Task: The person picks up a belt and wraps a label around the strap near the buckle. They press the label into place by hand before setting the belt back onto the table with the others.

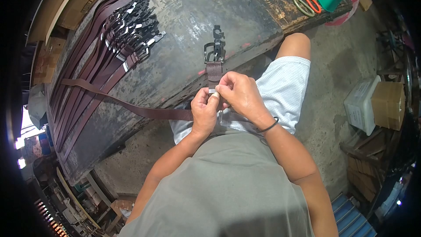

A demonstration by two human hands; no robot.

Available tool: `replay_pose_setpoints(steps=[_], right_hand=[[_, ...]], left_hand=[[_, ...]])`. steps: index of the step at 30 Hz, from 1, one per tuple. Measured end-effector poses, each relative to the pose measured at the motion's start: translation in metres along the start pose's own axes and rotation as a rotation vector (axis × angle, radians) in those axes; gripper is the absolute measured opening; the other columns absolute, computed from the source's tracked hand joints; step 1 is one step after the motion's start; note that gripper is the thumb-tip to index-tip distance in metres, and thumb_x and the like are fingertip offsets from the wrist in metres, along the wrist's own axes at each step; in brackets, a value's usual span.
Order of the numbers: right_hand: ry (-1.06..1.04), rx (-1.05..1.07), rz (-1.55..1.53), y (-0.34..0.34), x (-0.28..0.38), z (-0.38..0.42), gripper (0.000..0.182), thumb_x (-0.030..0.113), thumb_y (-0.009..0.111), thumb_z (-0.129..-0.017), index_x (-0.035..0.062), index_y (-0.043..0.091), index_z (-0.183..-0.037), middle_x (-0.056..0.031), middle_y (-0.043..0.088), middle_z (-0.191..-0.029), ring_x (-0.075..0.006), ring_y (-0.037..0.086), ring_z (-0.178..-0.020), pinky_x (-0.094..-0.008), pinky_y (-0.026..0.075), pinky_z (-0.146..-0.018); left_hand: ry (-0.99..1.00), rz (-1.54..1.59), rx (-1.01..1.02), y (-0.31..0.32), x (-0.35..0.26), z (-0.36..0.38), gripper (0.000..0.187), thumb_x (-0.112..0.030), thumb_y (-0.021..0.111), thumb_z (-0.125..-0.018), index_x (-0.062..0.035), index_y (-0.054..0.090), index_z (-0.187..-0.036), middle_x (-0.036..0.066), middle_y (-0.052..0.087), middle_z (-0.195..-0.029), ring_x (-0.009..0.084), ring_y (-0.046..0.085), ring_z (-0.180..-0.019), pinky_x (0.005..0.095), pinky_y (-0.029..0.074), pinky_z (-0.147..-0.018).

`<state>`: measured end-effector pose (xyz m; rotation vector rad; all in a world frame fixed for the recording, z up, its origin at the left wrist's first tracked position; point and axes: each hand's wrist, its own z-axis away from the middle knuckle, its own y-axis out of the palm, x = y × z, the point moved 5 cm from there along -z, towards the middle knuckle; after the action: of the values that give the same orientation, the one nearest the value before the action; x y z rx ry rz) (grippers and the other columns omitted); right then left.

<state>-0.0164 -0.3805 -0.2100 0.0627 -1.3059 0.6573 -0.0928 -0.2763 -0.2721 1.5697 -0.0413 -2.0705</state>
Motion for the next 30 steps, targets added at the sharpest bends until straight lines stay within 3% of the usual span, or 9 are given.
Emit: replay_pose_setpoints(steps=[24,30], right_hand=[[-0.035,-0.038,0.072,0.0023,0.0003,0.0005,0.017,0.012,0.064,-0.083,-0.0036,0.057,-0.08,-0.0113,0.064,-0.064,-0.0156,0.064,-0.051,-0.0289,0.05,-0.048],[-0.04,-0.076,0.072,-0.0033,-0.0032,-0.0021,0.027,0.015,0.068,-0.083,-0.0007,0.051,-0.097,-0.0094,0.06,-0.062,-0.0151,0.063,-0.053,-0.0297,0.049,-0.047]], left_hand=[[0.03,-0.026,-0.011,0.0001,-0.0004,0.0,0.008,-0.006,0.054,-0.094,0.0008,0.057,-0.094,0.002,0.061,-0.079,0.0073,0.06,-0.064,0.0223,0.051,-0.058],[0.026,-0.034,-0.02,-0.0008,-0.0003,0.0001,0.008,-0.006,0.053,-0.094,0.0008,0.057,-0.095,0.002,0.06,-0.078,0.0077,0.059,-0.063,0.0219,0.051,-0.058]])
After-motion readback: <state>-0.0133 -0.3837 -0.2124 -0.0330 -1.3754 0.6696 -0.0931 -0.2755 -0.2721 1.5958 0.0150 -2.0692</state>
